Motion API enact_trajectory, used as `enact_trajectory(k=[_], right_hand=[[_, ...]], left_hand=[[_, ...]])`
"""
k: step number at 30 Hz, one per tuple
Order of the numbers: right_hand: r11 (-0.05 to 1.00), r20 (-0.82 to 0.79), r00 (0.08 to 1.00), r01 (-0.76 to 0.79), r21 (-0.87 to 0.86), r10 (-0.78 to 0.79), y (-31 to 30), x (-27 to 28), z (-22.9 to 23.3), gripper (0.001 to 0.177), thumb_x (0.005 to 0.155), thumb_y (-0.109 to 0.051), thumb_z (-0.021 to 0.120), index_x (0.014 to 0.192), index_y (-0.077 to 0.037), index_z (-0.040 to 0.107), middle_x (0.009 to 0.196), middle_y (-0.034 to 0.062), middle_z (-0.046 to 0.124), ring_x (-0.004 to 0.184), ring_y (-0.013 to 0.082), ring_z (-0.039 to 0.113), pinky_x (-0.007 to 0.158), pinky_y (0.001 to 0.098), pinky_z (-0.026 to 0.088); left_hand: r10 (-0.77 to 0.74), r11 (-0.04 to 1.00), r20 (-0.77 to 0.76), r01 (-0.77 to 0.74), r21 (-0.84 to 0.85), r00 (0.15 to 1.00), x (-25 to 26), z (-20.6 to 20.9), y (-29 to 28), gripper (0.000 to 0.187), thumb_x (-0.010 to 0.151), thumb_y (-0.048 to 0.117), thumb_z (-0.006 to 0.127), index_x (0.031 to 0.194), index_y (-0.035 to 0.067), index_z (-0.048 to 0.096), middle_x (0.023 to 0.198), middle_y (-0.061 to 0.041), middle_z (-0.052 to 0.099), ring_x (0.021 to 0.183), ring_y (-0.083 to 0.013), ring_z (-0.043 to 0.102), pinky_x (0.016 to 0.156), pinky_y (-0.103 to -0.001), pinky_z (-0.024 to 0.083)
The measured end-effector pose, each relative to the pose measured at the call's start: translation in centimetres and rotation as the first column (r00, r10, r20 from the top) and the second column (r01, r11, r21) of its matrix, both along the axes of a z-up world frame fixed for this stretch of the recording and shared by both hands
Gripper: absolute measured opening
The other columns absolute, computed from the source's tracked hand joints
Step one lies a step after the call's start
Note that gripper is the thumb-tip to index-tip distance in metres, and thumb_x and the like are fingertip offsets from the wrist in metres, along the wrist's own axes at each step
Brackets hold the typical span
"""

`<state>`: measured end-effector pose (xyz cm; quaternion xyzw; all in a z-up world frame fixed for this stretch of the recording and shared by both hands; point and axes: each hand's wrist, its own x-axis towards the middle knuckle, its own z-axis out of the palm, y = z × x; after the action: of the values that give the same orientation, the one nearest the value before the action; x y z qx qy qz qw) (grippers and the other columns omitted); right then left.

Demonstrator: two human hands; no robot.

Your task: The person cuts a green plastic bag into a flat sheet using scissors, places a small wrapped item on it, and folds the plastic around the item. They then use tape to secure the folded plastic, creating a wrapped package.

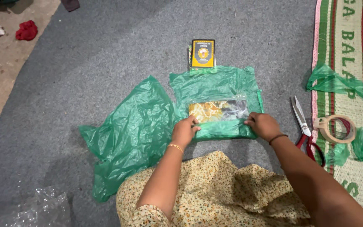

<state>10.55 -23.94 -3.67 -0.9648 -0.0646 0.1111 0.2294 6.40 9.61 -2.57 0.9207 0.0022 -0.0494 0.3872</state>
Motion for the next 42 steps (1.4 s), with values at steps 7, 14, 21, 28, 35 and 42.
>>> enact_trajectory(k=[7,14,21,28,35,42], right_hand=[[0.989,-0.069,0.987,0.144,0.036,-0.142,-0.8,1.1,-1.1,0.034,0.079,-0.035,0.083,0.097,-0.008,0.072,0.091,0.0133,0.075,0.086,0.0334,0.072,0.078,0.0456,0.056],[0.956,-0.111,0.968,0.242,0.167,-0.225,-1.5,1.5,-4.2,0.036,0.076,-0.027,0.087,0.104,-0.006,0.075,0.093,0.0124,0.078,0.087,0.0262,0.075,0.08,0.0389,0.058],[0.817,-0.483,0.84,0.449,0.362,-0.247,-4.7,-0.7,-8.2,0.032,0.076,-0.013,0.087,0.104,-0.002,0.077,0.092,0.0075,0.08,0.082,0.0164,0.073,0.078,0.0311,0.058],[0.864,-0.034,0.958,0.271,0.424,-0.283,-3.6,-2.6,-7.7,0.027,0.079,-0.012,0.083,0.102,-0.003,0.073,0.088,0.0108,0.077,0.079,0.0182,0.072,0.073,0.0313,0.057],[0.835,0.54,0.638,0.39,0.389,-0.55,-12.8,-4.0,-4.0,0.014,0.096,-0.001,0.063,0.11,-0.001,0.066,0.099,0.0171,0.066,0.088,0.0301,0.066,0.08,0.0378,0.053],[0.769,0.4,0.695,0.638,0.041,-0.598,-22.9,-6.5,-4.3,0.048,0.078,-0.028,0.089,0.107,0.001,0.064,0.106,0.0248,0.064,0.103,0.0457,0.057,0.087,0.0552,0.047]], left_hand=[[-0.043,0.928,0.114,-0.003,0.374,0.992,-1.7,-0.1,-3.1,0.031,0.095,0.004,0.066,0.119,0.022,0.07,0.137,-0.002,0.061,0.132,-0.0239,0.052,0.111,-0.049,0.041],[-0.208,0.961,0.309,0.135,0.242,0.928,-4.0,-1.6,-7.7,0.033,0.095,0.013,0.06,0.128,0.013,0.067,0.146,-0.011,0.053,0.137,-0.0294,0.045,0.113,-0.052,0.028],[-0.241,0.96,0.233,0.196,0.2,0.942,-4.9,-0.7,-6.8,0.033,0.093,0.019,0.066,0.125,0.016,0.068,0.142,-0.006,0.058,0.131,-0.026,0.051,0.112,-0.048,0.036],[-0.211,0.963,0.231,0.162,0.215,0.95,-3.5,0.0,-7.0,0.028,0.086,0.018,0.072,0.114,0.019,0.074,0.128,-0.003,0.062,0.123,-0.026,0.055,0.101,-0.045,0.04],[-0.155,0.983,0.304,0.116,0.144,0.94,-3.5,0.3,-7.8,0.032,0.083,0.006,0.071,0.114,0.016,0.074,0.112,-0.007,0.061,0.112,-0.0293,0.057,0.096,-0.044,0.046],[-0.072,0.992,0.268,0.097,-0.082,0.961,-3.6,0.3,-8.5,0.034,0.085,0.001,0.069,0.118,0.007,0.062,0.105,-0.013,0.063,0.103,-0.0341,0.062,0.088,-0.044,0.052]])
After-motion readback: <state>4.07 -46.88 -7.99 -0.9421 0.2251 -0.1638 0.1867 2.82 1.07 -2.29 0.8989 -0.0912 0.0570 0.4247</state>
